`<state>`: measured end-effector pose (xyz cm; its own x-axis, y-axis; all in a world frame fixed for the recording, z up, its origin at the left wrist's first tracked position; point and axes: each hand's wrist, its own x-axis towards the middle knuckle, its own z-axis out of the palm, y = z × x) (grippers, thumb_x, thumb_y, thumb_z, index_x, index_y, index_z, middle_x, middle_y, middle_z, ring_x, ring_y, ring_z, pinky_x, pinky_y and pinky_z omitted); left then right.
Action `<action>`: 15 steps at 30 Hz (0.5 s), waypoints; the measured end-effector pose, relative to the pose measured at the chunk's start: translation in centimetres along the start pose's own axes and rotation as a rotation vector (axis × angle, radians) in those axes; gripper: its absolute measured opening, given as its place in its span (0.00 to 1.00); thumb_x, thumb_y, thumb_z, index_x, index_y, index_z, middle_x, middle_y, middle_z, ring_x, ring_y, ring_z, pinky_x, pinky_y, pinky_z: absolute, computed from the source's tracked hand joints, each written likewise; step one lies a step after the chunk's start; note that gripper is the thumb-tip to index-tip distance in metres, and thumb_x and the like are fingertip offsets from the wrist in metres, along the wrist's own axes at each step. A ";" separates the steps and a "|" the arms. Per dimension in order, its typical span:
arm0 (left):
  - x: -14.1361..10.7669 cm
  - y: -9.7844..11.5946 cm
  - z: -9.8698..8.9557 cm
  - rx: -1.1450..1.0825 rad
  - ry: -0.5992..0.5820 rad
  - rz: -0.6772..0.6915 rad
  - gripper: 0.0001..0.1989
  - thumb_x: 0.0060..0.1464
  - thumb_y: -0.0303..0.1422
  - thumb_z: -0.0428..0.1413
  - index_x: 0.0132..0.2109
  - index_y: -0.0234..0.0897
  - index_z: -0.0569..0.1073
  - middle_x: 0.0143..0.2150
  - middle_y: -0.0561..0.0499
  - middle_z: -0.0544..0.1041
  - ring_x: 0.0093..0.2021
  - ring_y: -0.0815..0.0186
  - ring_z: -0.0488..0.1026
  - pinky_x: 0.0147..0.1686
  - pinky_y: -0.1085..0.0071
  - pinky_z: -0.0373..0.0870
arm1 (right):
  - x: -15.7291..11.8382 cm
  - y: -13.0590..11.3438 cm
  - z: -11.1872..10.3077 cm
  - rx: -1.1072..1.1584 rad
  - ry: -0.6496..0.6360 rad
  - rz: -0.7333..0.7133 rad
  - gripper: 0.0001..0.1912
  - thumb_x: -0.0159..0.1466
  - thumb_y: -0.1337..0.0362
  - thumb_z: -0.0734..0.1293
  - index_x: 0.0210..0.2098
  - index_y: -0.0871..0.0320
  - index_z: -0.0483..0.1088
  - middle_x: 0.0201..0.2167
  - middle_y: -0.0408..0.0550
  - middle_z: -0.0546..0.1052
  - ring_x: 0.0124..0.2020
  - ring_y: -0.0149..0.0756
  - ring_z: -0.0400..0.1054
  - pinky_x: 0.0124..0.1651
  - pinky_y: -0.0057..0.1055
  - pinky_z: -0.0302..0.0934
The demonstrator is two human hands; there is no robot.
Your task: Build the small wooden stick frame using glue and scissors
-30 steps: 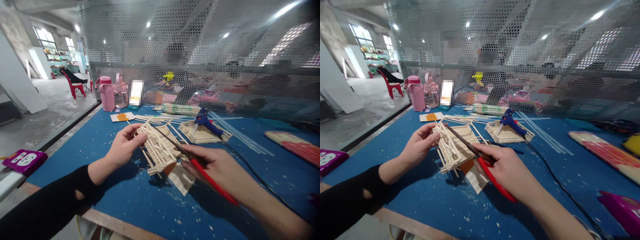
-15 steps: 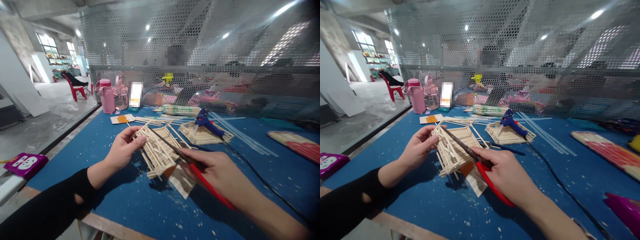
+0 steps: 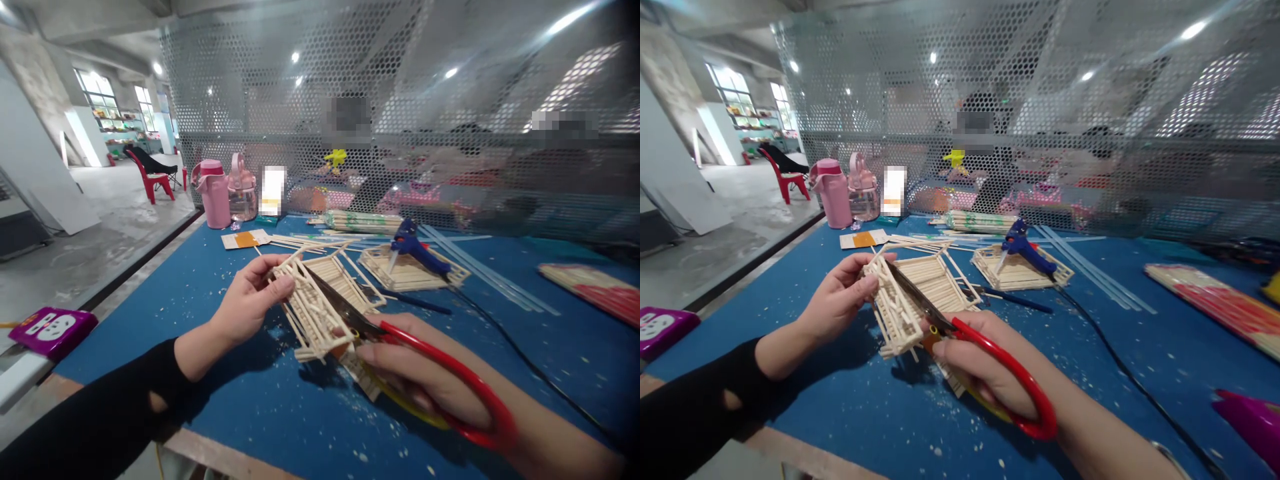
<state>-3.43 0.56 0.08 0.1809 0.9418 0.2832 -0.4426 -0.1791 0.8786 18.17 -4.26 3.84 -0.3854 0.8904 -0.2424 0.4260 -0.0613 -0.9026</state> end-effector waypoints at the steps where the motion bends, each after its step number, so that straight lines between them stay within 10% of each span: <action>1: 0.0 0.0 0.0 -0.001 0.002 0.004 0.17 0.43 0.40 0.68 0.39 0.38 0.76 0.33 0.52 0.76 0.31 0.71 0.70 0.32 0.74 0.68 | 0.2 0.3 -0.2 -0.019 0.011 -0.025 0.15 0.59 0.52 0.65 0.33 0.57 0.75 0.13 0.37 0.62 0.13 0.24 0.51 0.15 0.22 0.48; 8: 0.2 -0.4 -0.3 0.018 0.027 0.032 0.15 0.46 0.40 0.66 0.38 0.38 0.75 0.31 0.53 0.74 0.29 0.72 0.68 0.30 0.74 0.66 | 1.0 1.5 -2.0 -0.273 0.280 -0.189 0.29 0.52 0.48 0.70 0.48 0.59 0.74 0.26 0.47 0.78 0.25 0.36 0.71 0.28 0.29 0.69; 15: 0.2 -0.3 -0.3 0.045 0.034 0.019 0.14 0.47 0.39 0.65 0.38 0.36 0.74 0.32 0.52 0.74 0.28 0.72 0.68 0.30 0.74 0.66 | 0.3 0.4 -3.2 -0.558 0.354 -0.349 0.27 0.45 0.48 0.74 0.41 0.56 0.79 0.37 0.52 0.81 0.32 0.46 0.76 0.31 0.35 0.73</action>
<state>-3.52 0.86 -0.25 0.1420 0.9472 0.2875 -0.4056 -0.2093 0.8898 20.88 -2.59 4.51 -0.3284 0.9137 0.2393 0.7152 0.4060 -0.5689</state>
